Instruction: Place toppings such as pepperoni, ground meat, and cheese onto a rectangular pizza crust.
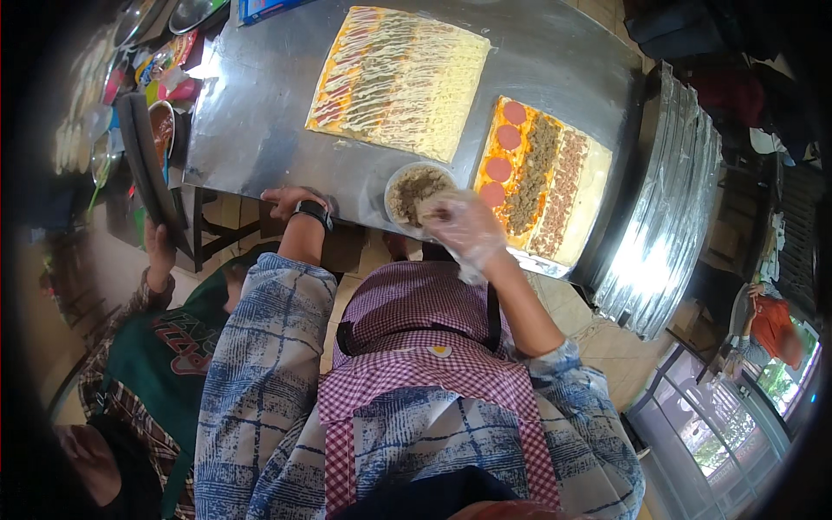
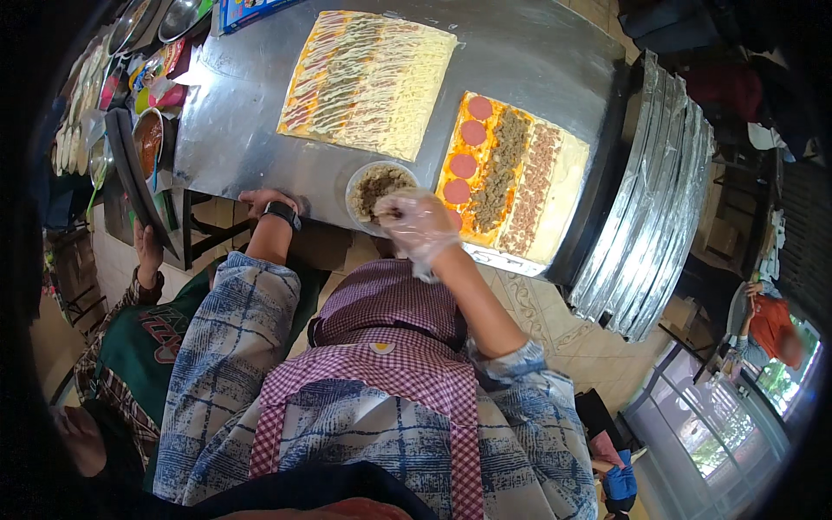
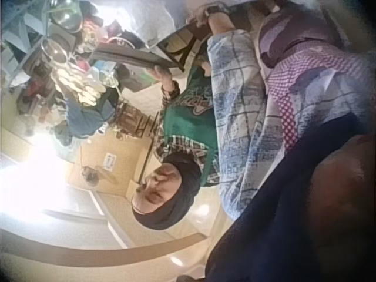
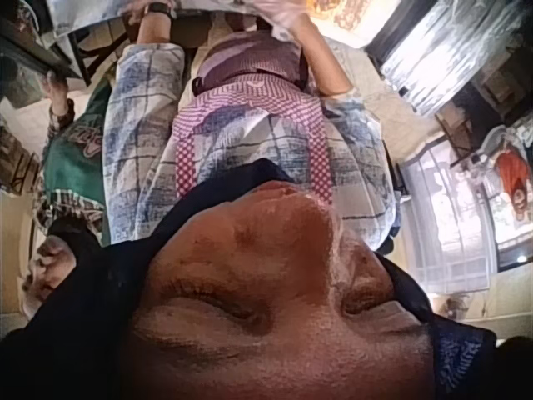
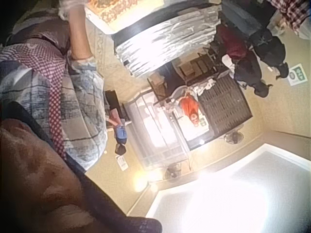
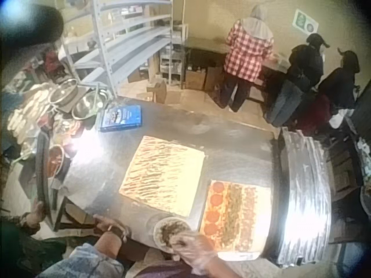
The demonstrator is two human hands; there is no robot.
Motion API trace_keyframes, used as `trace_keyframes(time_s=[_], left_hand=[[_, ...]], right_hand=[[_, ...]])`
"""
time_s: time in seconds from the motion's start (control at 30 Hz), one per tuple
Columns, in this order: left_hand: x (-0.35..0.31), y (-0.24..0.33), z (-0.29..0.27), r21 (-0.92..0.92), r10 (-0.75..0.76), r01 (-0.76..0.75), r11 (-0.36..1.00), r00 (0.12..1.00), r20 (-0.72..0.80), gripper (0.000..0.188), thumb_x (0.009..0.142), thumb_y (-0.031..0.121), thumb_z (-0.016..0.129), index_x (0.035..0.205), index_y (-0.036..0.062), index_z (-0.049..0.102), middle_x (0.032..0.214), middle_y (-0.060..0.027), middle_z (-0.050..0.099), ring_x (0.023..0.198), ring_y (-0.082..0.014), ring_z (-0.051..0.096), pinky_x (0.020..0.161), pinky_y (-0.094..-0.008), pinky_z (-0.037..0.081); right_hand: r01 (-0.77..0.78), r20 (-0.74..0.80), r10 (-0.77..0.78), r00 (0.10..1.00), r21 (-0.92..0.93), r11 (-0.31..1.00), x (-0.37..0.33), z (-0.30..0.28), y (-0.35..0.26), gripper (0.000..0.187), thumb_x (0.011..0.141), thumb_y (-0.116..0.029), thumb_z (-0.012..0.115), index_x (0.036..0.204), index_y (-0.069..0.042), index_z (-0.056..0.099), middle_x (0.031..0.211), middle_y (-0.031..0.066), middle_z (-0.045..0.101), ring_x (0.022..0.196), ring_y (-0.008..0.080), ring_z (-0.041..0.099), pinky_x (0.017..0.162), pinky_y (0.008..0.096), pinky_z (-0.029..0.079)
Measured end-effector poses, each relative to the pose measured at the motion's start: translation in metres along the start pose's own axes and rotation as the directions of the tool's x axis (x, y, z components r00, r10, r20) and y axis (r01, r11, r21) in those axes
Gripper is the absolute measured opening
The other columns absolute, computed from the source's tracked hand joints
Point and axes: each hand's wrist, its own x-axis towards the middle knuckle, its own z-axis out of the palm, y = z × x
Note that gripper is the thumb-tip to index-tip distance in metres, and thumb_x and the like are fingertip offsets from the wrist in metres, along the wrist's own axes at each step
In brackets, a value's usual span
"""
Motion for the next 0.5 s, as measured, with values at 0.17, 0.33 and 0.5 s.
trace_keyframes(time_s=[0.17, 0.33, 0.5], left_hand=[[-0.002, 0.004, -0.003, 0.024, -0.025, 0.025, 0.999, 0.999, 0.037, 0.065, 0.086, 0.057, 0.025, 0.127, 0.0076, 0.037, 0.127, -0.0125, 0.045, 0.113, -0.0329, 0.046, 0.091, -0.0501, 0.038], [-0.016, 0.009, -0.009, 0.0, -0.022, 0.022, 1.0, 0.996, 0.088, 0.064, 0.086, 0.057, 0.025, 0.126, 0.0077, 0.037, 0.125, -0.0129, 0.047, 0.11, -0.0328, 0.049, 0.088, -0.0535, 0.04], [0.004, 0.004, -0.003, -0.006, -0.083, 0.084, 0.996, 0.995, 0.052, 0.063, 0.086, 0.056, 0.026, 0.125, 0.0077, 0.038, 0.124, -0.0128, 0.048, 0.109, -0.0334, 0.05, 0.084, -0.0564, 0.041]], right_hand=[[-0.15, -0.114, 0.21, 0.971, 0.396, 0.906, -0.053, -0.031, 0.053, 0.021, 0.073, -0.016, 0.065, 0.092, -0.006, 0.066, 0.09, 0.0061, 0.066, 0.079, 0.0137, 0.062, 0.072, 0.0252, 0.048], [-0.302, -0.281, 0.422, 0.862, 0.384, 0.873, -0.077, -0.034, 0.092, 0.023, 0.074, -0.016, 0.064, 0.094, -0.007, 0.066, 0.091, 0.0079, 0.065, 0.079, 0.0166, 0.062, 0.072, 0.0261, 0.048], [-0.306, -0.432, 0.253, 0.865, -0.057, 0.95, -0.074, -0.019, 0.111, 0.021, 0.075, -0.015, 0.06, 0.094, -0.008, 0.065, 0.092, 0.0105, 0.064, 0.079, 0.0238, 0.062, 0.072, 0.0309, 0.049]])
